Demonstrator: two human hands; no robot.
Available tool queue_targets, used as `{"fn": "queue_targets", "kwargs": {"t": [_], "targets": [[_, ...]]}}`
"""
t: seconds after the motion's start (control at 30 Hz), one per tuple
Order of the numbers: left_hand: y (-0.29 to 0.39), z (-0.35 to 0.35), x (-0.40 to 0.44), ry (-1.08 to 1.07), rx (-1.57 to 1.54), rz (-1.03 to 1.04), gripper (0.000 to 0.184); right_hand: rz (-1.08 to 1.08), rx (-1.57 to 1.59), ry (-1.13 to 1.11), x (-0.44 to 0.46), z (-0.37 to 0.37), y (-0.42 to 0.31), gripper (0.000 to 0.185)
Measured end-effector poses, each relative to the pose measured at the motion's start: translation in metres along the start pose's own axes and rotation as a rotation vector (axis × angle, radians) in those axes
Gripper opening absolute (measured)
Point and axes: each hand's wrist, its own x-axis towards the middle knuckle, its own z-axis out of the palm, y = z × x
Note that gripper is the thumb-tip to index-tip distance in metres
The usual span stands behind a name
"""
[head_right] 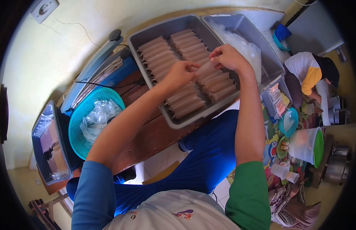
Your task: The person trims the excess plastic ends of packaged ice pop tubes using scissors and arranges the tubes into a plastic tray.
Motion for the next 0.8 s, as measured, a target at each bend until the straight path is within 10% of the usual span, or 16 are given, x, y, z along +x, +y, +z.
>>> {"fn": "queue_targets", "kwargs": {"t": [0.8], "targets": [[-0.025, 0.027, 0.046, -0.002, 0.323, 0.187, 0.027, 0.24, -0.297, 0.043, 0.024, 0.002, 0.017, 0.022]]}}
